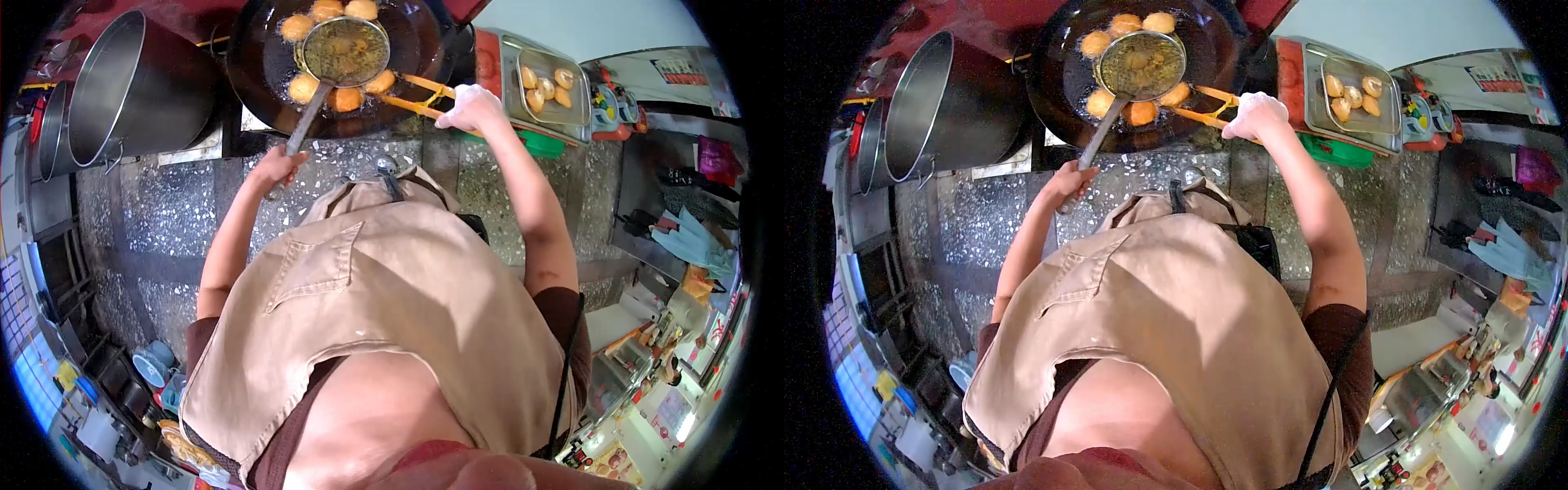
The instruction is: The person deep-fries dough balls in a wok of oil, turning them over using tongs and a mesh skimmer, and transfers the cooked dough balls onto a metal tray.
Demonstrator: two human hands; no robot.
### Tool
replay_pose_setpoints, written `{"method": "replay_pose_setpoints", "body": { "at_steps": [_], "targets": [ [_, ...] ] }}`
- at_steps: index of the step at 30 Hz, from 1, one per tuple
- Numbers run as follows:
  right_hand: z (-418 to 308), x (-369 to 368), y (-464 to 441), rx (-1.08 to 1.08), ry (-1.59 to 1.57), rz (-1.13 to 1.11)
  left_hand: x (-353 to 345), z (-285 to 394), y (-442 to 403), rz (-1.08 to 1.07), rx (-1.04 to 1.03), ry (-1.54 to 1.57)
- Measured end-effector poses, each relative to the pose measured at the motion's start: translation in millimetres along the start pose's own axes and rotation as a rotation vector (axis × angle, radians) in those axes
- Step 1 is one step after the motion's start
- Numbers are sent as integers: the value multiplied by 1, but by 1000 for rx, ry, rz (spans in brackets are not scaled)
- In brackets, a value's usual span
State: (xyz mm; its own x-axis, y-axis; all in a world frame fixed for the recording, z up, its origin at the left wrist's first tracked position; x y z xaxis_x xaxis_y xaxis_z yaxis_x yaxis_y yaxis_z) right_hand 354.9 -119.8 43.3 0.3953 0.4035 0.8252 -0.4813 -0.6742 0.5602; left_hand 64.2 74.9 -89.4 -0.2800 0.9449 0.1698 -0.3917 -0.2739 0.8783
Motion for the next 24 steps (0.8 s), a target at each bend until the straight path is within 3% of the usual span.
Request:
{"method": "replay_pose_setpoints", "body": {
  "at_steps": [11, 24],
  "targets": [
    [-3, -9, -12, 16, -20, 34, 0, -1, 9, 26, -5, -61],
    [-13, -8, -9, 86, 75, 41, 9, -14, 37, 152, -70, 187]
  ]
}}
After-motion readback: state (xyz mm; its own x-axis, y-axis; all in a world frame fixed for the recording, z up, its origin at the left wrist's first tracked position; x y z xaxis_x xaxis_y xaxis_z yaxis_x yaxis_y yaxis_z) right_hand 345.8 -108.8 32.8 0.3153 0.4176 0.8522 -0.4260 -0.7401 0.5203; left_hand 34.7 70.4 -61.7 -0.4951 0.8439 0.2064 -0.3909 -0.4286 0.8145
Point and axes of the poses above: each hand's wrist, its own y-axis away from the middle knuckle, its own x-axis out of the back of the hand, z = x × y, the point moved 10 cm from there along -y, towards the middle knuckle, and after that the axes turned 13 degrees about x, right-handed, at the moved point
